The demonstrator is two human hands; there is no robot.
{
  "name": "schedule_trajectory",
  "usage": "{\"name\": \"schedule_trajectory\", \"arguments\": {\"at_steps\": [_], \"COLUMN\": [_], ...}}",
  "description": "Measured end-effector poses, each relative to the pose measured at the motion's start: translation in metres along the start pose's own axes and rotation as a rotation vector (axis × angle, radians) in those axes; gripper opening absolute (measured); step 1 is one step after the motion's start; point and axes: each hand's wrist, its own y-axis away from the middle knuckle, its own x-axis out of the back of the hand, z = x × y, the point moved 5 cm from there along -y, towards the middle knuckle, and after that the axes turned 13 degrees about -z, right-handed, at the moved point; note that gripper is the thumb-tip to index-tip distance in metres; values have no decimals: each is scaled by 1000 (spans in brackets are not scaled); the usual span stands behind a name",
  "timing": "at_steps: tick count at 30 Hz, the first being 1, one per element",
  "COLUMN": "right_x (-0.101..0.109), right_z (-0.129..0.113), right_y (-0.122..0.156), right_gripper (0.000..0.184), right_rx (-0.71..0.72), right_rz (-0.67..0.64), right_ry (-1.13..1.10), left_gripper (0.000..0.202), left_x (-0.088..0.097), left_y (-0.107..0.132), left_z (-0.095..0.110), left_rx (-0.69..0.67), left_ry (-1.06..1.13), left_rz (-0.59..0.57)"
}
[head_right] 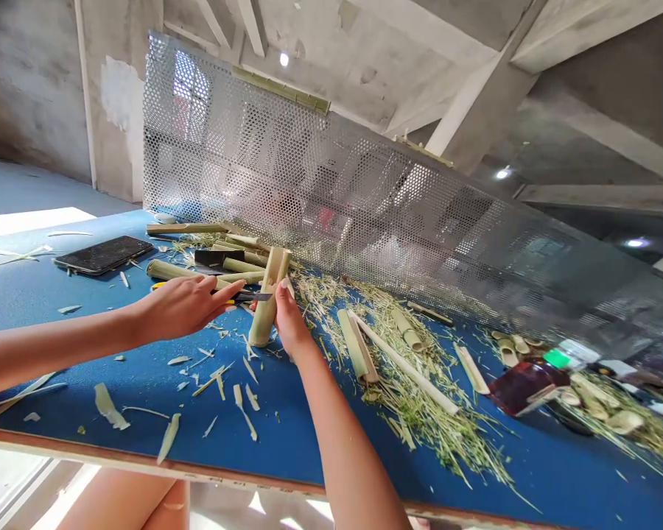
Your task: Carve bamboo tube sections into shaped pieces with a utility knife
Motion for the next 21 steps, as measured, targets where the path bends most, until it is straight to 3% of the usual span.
{"name": "schedule_trajectory", "arguments": {"at_steps": [11,21], "right_x": [-2,0], "right_z": [-10,-8], "right_y": [6,7], "right_gripper": [60,58], "right_rx": [41,35], "right_rz": [222,235], "right_ry": [368,394], "left_gripper": [47,44], "left_x": [1,-1], "left_y": [6,5], "left_z": [-11,-12], "left_rx": [26,-54], "left_ry": [149,259], "left_rz": [-3,34]}}
